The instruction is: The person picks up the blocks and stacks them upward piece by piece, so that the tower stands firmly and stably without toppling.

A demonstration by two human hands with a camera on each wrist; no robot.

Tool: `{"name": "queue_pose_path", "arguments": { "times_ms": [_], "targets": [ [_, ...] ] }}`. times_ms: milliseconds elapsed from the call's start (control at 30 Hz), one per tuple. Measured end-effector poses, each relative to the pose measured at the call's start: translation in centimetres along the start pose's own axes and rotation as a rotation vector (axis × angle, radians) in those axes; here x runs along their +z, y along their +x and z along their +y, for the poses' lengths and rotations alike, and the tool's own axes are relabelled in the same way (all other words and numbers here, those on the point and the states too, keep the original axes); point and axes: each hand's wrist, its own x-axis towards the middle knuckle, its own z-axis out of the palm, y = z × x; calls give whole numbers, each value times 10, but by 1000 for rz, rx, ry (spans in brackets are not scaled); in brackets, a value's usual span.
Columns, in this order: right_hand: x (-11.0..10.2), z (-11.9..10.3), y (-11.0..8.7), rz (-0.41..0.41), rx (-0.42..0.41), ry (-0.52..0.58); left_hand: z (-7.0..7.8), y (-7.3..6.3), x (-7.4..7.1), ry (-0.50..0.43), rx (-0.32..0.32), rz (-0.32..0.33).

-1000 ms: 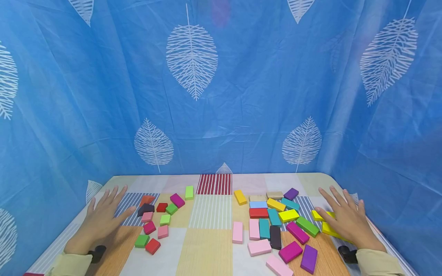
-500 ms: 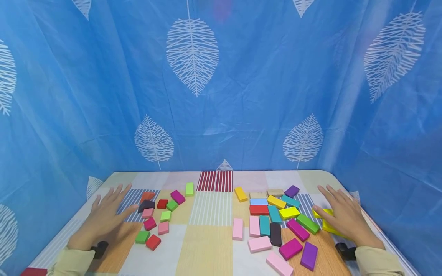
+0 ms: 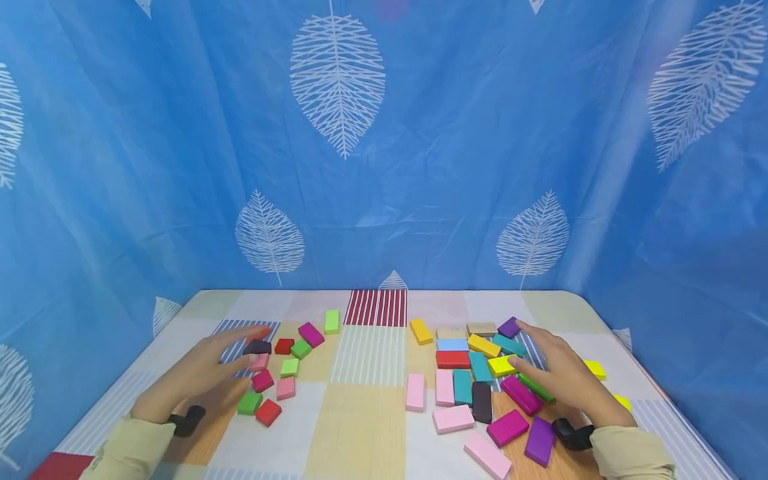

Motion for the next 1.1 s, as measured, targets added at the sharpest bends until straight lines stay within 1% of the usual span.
{"name": "queue_pose_path", "arguments": {
  "times_ms": [133, 267, 333, 500, 533, 600, 700, 733, 767, 833, 900, 1000, 1067, 1100],
  "targets": [
    [4, -15, 3, -25, -59, 103, 7, 7, -3, -12, 19, -13],
    [8, -27, 8, -48, -122, 221, 11, 18, -2, -39, 42, -8],
    [11, -31, 11, -74, -146, 279, 13, 24, -2, -61, 52, -11],
    [17, -38, 17, -156, -227, 379, 14, 44, 3, -115, 60, -40],
    [19, -39, 19, -168, -252, 391, 13, 48, 4, -112, 71, -47],
    [23, -42, 22, -189, -301, 415, 13, 56, 8, -107, 71, -60],
    [30, -47, 27, -198, -365, 435, 14, 70, 13, -96, 65, -90],
    [32, -50, 28, -206, -378, 444, 14, 75, 15, -92, 55, -104],
    [35, -52, 30, -214, -386, 453, 15, 79, 17, -97, 26, -120],
    [40, -58, 33, -239, -391, 473, 16, 87, 21, -94, -10, -154],
    [45, -65, 35, -274, -389, 494, 18, 95, 25, -99, -72, -185],
    [50, -74, 38, -326, -383, 500, 20, 105, 31, -67, -159, -221],
    [52, -80, 40, -345, -387, 486, 21, 110, 35, -41, -216, -240],
    [54, -82, 41, -353, -392, 474, 22, 113, 36, -23, -232, -250]
  ]
}}
